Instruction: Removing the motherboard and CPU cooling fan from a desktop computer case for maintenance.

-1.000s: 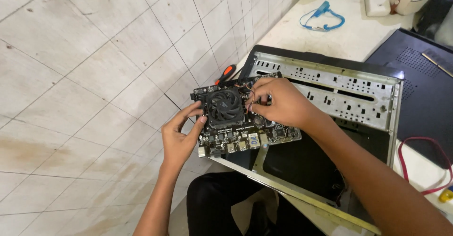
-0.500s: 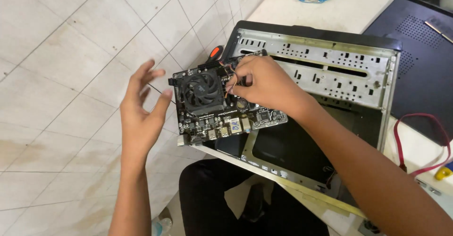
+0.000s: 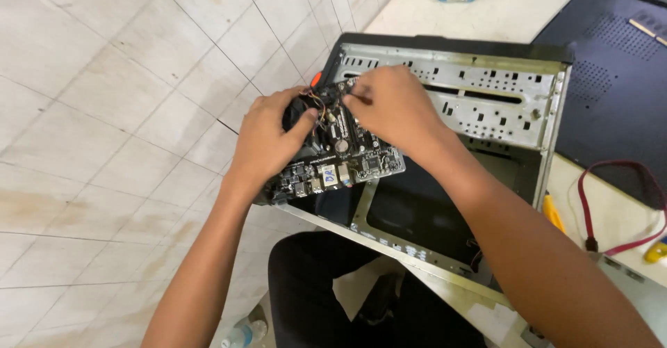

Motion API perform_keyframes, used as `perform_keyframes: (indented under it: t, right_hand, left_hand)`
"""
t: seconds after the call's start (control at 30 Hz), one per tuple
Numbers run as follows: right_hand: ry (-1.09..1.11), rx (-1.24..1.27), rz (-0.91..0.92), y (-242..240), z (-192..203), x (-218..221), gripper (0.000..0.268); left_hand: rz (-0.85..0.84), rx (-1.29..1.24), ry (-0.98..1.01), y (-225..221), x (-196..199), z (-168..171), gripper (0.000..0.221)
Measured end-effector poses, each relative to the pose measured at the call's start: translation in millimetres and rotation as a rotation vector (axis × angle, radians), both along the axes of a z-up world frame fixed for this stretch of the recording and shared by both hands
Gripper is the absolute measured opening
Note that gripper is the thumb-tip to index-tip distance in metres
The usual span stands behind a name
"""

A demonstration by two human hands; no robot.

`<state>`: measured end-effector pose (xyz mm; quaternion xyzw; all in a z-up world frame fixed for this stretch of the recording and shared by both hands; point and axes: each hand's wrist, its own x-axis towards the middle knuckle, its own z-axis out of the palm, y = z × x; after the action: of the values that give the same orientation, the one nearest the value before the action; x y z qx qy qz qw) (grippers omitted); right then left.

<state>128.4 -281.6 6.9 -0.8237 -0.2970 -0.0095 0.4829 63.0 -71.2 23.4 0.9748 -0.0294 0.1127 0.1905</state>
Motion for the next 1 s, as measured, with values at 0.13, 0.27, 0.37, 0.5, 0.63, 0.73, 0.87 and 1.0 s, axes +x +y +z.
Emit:
perform_keyframes:
  t: [0.13, 0.27, 0.37, 0.5, 0.63, 0.73, 0.87, 1.0]
  right_hand:
    - [0.099, -0.299, -0.154, -21.7, 13.5, -3.3, 0.040]
    - [0.201, -0.336, -0.146, -18.2, -23.1, 15.2, 0.047]
    - [0.232, -0.285, -0.156, -11.2, -35.4, 29.1, 0.051]
    - [0.126, -0.207, -0.200, -3.4, -29.5, 14.0, 0.029]
    - [-0.009, -0.387, -0.248, 0.5, -24.4, 3.0, 0.034]
    - [-0.045, -0.391, -0.270, 5.5, -22.8, -2.9, 0.032]
    - [-0.124, -0.341, -0.267, 7.4, -10.7, -4.7, 0.027]
    - [-0.227, -0.395, -0.255, 17.9, -4.8, 13.3, 0.026]
  left_hand:
    - [0.036, -0.041, 0.050, -2.3, 1.9, 3.1, 0.049]
    - [0.075, -0.091, 0.049, -5.6, -0.4, 5.3, 0.046]
    - [0.100, -0.109, 0.037, -5.4, 1.8, 1.6, 0.046]
    - [0.106, -0.137, 0.026, -10.9, -1.9, 2.8, 0.046]
    - [0.103, -0.173, 0.016, -6.7, -0.7, -3.3, 0.046]
    - [0.102, -0.223, 0.006, -12.0, -6.2, 4.0, 0.046]
    - [0.155, -0.281, 0.009, -15.0, -15.1, 18.6, 0.046]
    - [0.194, -0.310, -0.019, -21.1, -10.4, 23.3, 0.047]
